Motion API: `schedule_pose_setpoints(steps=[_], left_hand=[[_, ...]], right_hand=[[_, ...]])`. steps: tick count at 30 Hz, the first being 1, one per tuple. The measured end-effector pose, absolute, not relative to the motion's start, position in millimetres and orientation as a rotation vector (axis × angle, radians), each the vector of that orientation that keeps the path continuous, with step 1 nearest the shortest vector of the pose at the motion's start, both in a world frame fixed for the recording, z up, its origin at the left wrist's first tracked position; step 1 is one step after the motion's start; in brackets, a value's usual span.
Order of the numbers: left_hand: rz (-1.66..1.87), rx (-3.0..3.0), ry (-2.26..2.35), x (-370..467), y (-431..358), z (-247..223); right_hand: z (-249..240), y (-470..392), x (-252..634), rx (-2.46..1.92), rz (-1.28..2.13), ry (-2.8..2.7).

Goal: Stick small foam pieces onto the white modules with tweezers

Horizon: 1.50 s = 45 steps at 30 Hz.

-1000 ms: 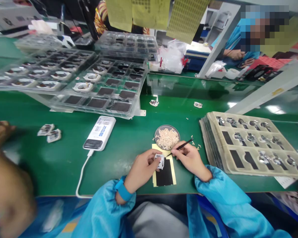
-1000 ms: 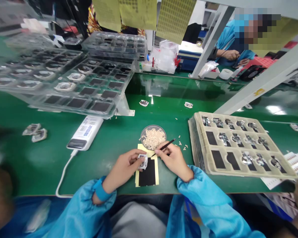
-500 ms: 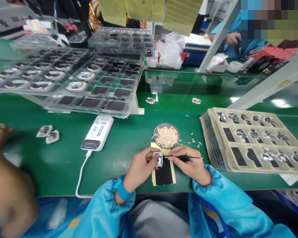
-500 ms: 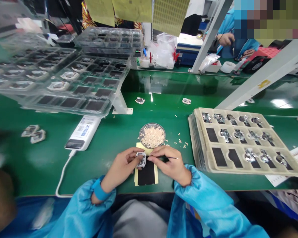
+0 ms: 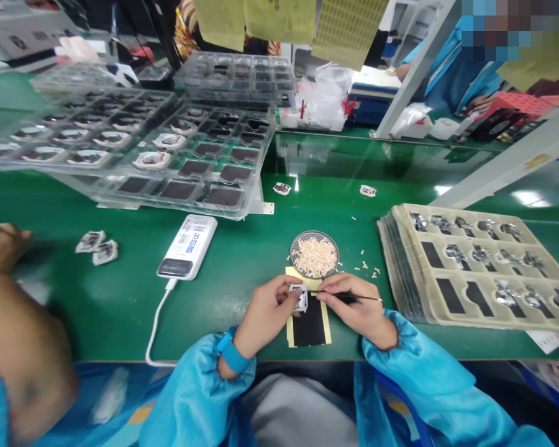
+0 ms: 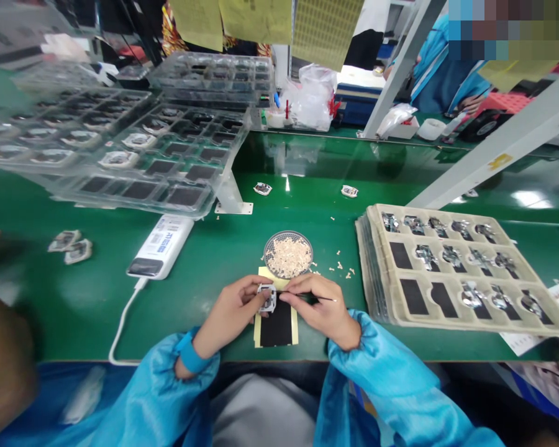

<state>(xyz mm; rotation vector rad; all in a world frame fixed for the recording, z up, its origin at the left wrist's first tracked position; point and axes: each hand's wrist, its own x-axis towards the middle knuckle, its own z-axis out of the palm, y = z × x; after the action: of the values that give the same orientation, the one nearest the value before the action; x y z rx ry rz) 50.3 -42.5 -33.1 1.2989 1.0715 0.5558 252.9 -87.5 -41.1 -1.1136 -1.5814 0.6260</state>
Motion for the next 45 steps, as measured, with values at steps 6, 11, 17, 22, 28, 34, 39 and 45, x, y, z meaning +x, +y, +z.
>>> schedule_pose_setpoints(steps=[6, 11, 17, 22, 28, 34, 39, 45], left_hand=[[0.574, 1.271, 1.067, 51.0, -42.2, -32.1], [0.588, 1.238, 1.067, 51.6, -41.9, -29.5], [0.626, 1.229, 1.049, 49.0, -43.5, -32.3], [0.659, 1.238, 1.042, 46.6, -44.3, -39.2], [0.673, 1.264, 1.054, 45.7, -44.3, -37.7], [0.657, 1.318, 1.103, 44.0, -44.0, -35.9], [0.651, 1.375, 1.150, 43.1, -43.6, -32.8], [0.667, 1.372, 1.170, 38.8, -39.3, -29.1]], right_hand=[[-35.5, -86.7, 252.9, -1.116, 0.624, -1.596], [-30.3, -87.2, 251.9, -1.081, 0.684, -1.558], [-32.4, -87.2, 250.9, -1.074, 0.699, -1.550], [-32.6, -87.9, 251.6, -1.027, 0.740, -1.576], [-34.9, -88.9, 252.2, -1.054, 0.738, -1.584], [-33.2, -85.8, 252.8, -1.054, 0.940, -1.506], [-29.3, -102.5, 253.7, -0.954, 1.269, -1.303], [33.3, -146.3, 284.0, -0.997, 1.163, -1.324]])
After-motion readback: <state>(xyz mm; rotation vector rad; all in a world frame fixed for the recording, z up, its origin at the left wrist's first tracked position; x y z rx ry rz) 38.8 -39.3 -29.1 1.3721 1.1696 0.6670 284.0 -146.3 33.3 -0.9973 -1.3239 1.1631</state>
